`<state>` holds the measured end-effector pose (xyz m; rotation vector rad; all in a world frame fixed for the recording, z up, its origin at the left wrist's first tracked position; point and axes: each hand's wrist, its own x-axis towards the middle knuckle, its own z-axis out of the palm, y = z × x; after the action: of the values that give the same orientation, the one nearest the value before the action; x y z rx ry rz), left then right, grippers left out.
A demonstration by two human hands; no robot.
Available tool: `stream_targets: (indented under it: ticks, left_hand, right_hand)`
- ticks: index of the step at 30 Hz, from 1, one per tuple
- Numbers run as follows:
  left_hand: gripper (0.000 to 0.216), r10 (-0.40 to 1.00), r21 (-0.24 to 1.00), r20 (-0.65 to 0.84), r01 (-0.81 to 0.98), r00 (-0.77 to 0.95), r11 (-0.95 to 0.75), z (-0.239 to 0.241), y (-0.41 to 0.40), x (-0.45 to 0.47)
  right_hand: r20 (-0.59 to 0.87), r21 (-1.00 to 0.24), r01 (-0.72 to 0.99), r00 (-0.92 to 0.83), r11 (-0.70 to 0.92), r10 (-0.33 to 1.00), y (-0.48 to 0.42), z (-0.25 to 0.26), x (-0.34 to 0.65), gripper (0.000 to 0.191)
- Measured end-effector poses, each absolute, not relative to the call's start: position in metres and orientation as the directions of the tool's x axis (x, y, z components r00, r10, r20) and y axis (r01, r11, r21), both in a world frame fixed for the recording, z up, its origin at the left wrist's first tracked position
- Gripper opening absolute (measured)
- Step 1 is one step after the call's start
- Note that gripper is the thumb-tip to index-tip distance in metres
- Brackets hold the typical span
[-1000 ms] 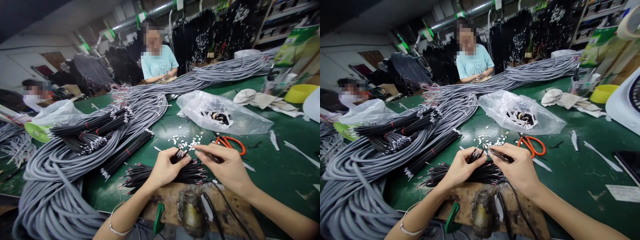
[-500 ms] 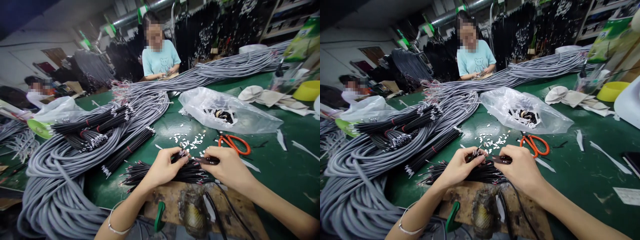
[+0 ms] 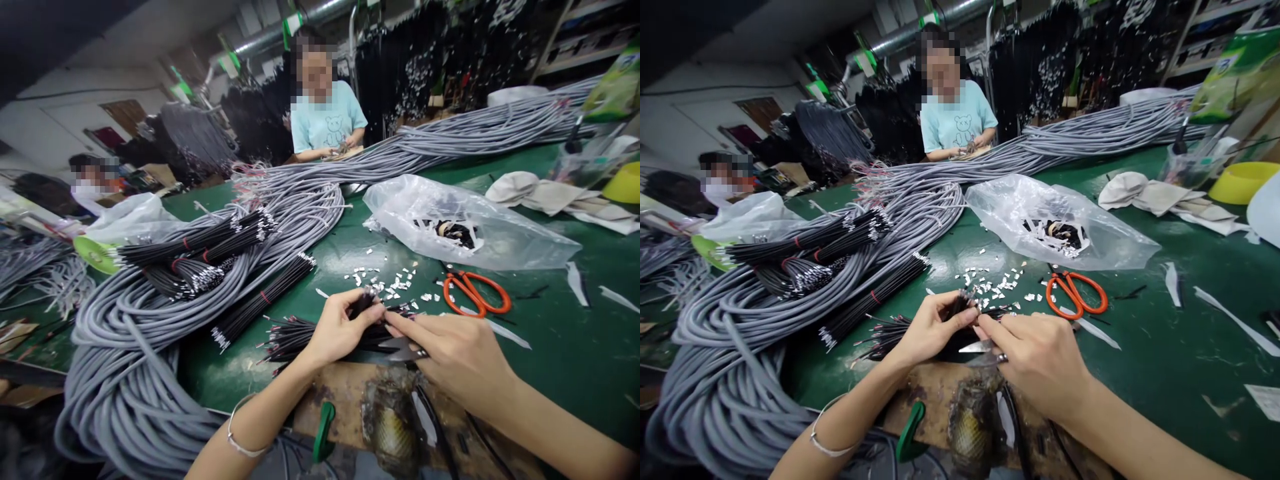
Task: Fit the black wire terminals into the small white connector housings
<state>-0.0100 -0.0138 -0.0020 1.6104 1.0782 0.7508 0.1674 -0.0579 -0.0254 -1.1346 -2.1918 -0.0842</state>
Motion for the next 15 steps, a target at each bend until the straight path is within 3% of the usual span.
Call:
stream_targets:
  ticks: [4, 9, 11, 15]
  left_hand:
    - [0.019, 0.974, 0.998, 0.052, 0.016, 0.222, -0.057, -0.008, -0.015, -0.01]
    - [0.02, 0.994, 0.944, 0.109, -0.314, 0.024, -0.097, -0.001, -0.016, -0.01]
    - [0.024, 0.993, 0.962, 0.114, -0.252, 0.032, -0.102, 0.003, -0.018, -0.007]
    - [0.029, 0.971, 0.995, 0.01, 0.091, 0.24, -0.033, 0.001, -0.024, -0.003]
  right_hand:
    - [0.259, -0.084, 0.872, -0.448, 0.482, 0.856, -0.052, -0.03, 0.161, 0.046]
    - [0.1, -0.184, 0.881, -0.425, 0.436, 0.9, -0.047, -0.022, 0.167, 0.037]
    - [0.122, -0.277, 0.86, -0.412, 0.429, 0.903, -0.048, -0.021, 0.171, 0.033]
    - [0.344, -0.564, 0.71, -0.262, 0.421, 0.902, -0.052, -0.022, 0.172, 0.036]
